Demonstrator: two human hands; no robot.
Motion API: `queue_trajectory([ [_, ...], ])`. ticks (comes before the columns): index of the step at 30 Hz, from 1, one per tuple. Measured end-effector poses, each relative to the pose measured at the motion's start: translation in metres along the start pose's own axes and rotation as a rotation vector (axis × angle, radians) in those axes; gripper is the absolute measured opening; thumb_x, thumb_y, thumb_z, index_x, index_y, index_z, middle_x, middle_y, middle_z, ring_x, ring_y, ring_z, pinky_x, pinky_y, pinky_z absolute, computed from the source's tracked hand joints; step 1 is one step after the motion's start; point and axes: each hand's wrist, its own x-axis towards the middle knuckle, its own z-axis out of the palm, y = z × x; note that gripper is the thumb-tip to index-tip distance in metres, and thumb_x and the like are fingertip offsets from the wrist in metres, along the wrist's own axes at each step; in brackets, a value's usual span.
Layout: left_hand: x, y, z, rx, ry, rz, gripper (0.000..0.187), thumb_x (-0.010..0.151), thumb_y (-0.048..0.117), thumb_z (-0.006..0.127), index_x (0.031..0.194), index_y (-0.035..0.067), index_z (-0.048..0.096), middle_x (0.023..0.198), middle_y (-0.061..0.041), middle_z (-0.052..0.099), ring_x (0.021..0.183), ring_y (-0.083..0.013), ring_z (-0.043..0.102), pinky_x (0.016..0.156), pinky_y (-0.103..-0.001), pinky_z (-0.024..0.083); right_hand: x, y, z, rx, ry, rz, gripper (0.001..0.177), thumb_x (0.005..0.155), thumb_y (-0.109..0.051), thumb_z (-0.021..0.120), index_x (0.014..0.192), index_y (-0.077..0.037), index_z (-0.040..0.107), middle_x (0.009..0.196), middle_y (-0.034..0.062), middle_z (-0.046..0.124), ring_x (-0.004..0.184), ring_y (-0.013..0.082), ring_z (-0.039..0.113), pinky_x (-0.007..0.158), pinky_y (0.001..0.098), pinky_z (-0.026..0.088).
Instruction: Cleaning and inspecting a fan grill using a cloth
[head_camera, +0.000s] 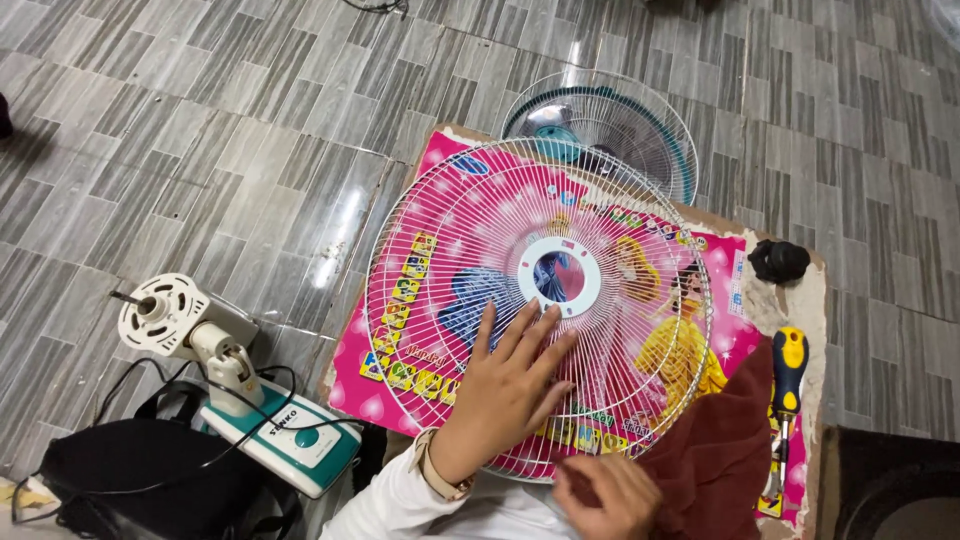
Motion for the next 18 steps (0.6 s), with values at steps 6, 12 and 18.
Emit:
queue_trajectory([
  [6,-0.002,0.0,0.002,0.0,-0.001,0.003,0.055,0.1,0.039,0.055,0.148,0.012,0.052,0.154,-0.018,0.049,0.148,-0.0361,0.037,0.121,-0.064,0.013,0.011,0.005,-0.022,-0.02,0.117,0.136,0.025,0.062,-0.001,0.079,0.087,-0.003,0.073,0.078,0.0078,0.074,0.062,0.0212,0.064,0.064,0.0323,0.054],
  [12,-0.002,0.001,0.0,-0.017,0.017,0.003,0.053,0.098,0.036,0.057,0.143,0.01,0.056,0.153,-0.019,0.05,0.148,-0.037,0.038,0.12,-0.064,0.013,0.009,-0.014,-0.009,0.099,-0.017,-0.037,0.017,0.062,-0.011,0.08,0.075,-0.011,0.069,0.061,0.0009,0.067,0.05,0.0149,0.059,0.054,0.0269,0.053],
  [18,-0.003,0.001,0.0,-0.013,0.023,0.003,0.055,0.098,0.038,0.058,0.145,0.01,0.054,0.152,-0.018,0.051,0.145,-0.0373,0.041,0.12,-0.065,0.014,0.009,-0.016,-0.006,0.156,0.024,-0.027,0.018,0.061,-0.008,0.079,0.076,-0.01,0.069,0.063,0.002,0.068,0.051,0.0162,0.061,0.054,0.0264,0.053],
])
